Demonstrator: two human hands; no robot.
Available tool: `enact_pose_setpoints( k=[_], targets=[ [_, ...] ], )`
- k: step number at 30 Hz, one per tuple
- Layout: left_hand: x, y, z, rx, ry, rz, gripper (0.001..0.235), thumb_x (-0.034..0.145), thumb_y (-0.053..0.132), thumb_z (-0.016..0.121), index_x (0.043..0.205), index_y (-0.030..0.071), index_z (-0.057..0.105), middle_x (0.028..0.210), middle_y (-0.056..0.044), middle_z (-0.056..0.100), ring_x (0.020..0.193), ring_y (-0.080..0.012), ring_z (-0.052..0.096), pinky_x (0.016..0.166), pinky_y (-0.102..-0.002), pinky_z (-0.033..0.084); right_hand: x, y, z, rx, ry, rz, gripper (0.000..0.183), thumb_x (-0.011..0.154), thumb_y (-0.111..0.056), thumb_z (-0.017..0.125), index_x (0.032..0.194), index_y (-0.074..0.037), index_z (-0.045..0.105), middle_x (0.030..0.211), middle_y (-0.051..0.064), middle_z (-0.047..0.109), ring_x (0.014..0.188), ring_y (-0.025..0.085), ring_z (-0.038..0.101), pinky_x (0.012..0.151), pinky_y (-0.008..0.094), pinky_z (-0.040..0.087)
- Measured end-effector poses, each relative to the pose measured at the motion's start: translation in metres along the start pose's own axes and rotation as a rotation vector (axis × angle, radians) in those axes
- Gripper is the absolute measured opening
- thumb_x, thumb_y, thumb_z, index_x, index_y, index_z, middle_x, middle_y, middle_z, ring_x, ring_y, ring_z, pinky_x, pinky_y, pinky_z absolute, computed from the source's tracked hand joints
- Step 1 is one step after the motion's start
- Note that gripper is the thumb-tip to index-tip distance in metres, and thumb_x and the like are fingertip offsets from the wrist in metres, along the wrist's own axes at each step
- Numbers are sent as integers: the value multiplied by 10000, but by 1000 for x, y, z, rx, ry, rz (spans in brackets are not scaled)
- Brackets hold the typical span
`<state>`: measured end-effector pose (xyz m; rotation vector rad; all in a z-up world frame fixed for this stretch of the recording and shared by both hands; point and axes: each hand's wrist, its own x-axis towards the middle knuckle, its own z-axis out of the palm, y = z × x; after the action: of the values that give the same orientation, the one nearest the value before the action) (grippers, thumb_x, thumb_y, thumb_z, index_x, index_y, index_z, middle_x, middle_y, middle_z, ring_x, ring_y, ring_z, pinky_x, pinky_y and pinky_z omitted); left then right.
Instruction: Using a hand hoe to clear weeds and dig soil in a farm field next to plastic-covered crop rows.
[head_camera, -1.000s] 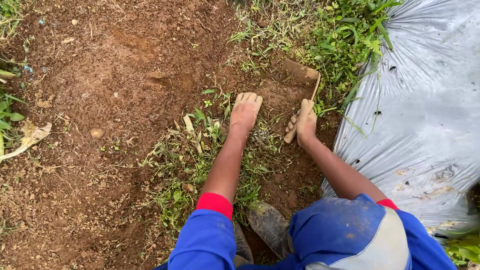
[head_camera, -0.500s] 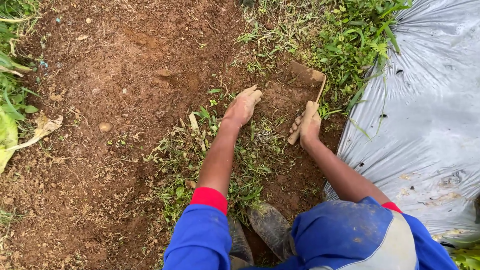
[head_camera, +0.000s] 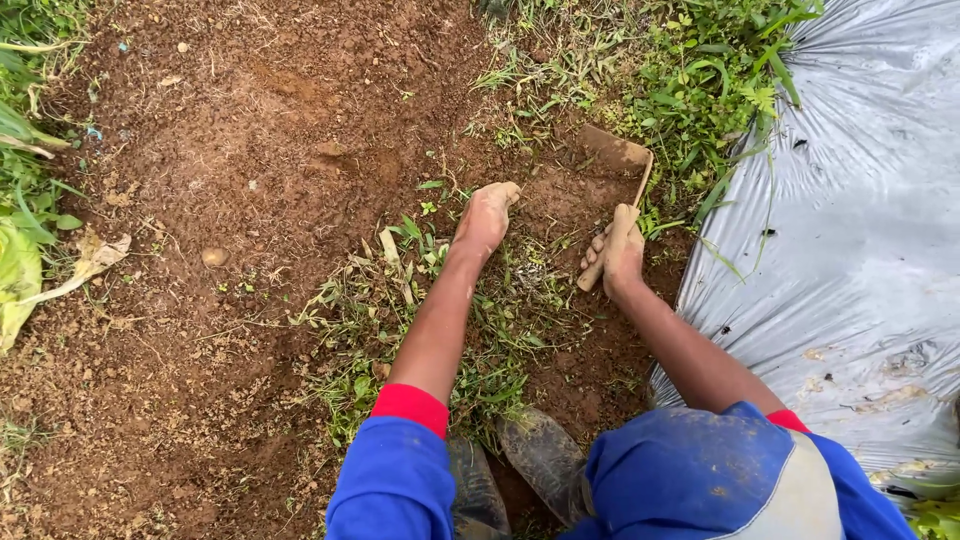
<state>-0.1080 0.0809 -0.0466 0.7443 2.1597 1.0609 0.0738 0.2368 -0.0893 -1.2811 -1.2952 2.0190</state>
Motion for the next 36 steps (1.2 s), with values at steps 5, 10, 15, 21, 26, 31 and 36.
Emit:
enact_pose_setpoints(
  k=[5,10,15,21,26,31,36],
  targets=[
    [10,-23,-3,11,-59,44,307,1037,-3,460,1169,115,711,1190,-145,701,1091,-285,689,882,-383,574,-4,-7,-1,37,-33,9,499,1032,-601,502,909,-120,449,574,27,469,401,199,530,361,418,538],
    [-8,-7,-45,-32,-103,33,379,1020,-84,408,1270,36,666,1280,-205,651,1225,-316,638,836,-321,580,-1,-2,-4,66,-44,20,514,1024,-606,522,904,-113,443,559,28,458,392,208,519,363,432,532],
    [-14,-2,-54,185,-113,157,215,1044,42,509,1092,75,717,1065,-162,708,1047,-320,686,887,-446,558,-5,-8,-2,56,-65,38,500,1023,-615,504,914,-131,443,573,23,468,406,197,529,377,411,539],
    [-63,2,-48,191,-37,195,191,1054,150,533,1141,129,701,1132,-150,688,1140,-352,653,973,-480,539,1,-4,-8,-9,-40,-4,492,1020,-644,477,969,-157,431,596,-9,485,415,166,533,363,379,542],
    [-67,-24,-31,151,85,230,195,1049,209,586,1179,159,724,1179,-120,692,1174,-342,647,1029,-464,519,-31,-78,6,-4,-6,-13,394,1056,-533,462,952,-155,428,589,-40,423,385,119,432,325,299,450],
    [-65,-27,-27,137,115,265,193,1042,202,597,1168,155,735,1157,-120,702,1159,-342,656,1027,-460,521,-68,-90,6,-34,28,-47,384,1066,-531,440,994,-157,389,601,-43,403,390,113,426,324,285,449],
    [-56,-28,-26,119,128,225,196,1034,223,614,1176,181,743,1145,-110,714,1146,-330,669,1027,-462,524,-136,-75,1,-317,-157,243,342,1061,-413,516,924,-119,405,572,-55,383,352,88,391,279,260,374]
  ],
)
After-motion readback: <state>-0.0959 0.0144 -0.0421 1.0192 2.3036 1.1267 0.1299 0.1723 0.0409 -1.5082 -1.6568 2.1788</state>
